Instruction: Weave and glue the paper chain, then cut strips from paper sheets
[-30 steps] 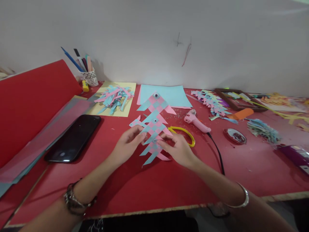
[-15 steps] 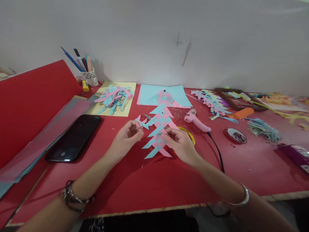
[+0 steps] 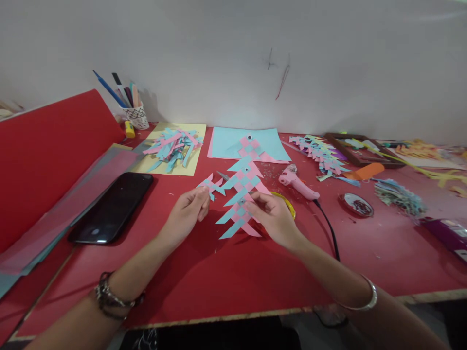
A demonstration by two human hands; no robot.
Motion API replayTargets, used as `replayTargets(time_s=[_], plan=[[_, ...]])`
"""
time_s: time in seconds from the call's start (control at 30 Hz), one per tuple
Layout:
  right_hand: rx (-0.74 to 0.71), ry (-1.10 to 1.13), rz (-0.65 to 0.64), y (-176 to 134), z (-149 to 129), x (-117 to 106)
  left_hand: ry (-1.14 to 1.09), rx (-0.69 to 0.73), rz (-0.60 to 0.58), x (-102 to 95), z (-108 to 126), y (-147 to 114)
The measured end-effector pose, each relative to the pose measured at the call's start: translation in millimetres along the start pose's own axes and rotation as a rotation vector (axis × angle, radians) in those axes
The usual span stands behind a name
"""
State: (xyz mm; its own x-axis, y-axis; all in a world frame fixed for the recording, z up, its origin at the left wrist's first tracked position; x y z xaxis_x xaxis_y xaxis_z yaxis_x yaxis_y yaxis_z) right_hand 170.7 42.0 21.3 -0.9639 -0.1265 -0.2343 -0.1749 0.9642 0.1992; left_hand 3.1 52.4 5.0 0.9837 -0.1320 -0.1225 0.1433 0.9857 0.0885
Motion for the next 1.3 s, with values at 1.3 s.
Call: replayTargets(time_s=[1.3], plan=[[0.015, -0.057, -0.069, -2, -4, 7, 0.145, 0.037, 0.020, 0.4, 6, 0]])
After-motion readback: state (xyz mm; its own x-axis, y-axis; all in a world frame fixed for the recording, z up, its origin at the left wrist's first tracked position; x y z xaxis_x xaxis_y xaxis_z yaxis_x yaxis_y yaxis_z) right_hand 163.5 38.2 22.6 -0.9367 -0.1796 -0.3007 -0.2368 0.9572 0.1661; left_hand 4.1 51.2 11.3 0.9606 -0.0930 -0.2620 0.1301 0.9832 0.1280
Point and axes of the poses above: each hand's wrist, its own y-axis towards the middle knuckle, its own x-axis out of the palm, z = x × y, the point moved 5 cm from there along y, towards the middle knuckle, and after that the axes turned 9 degrees about y, right-handed, at the moved point
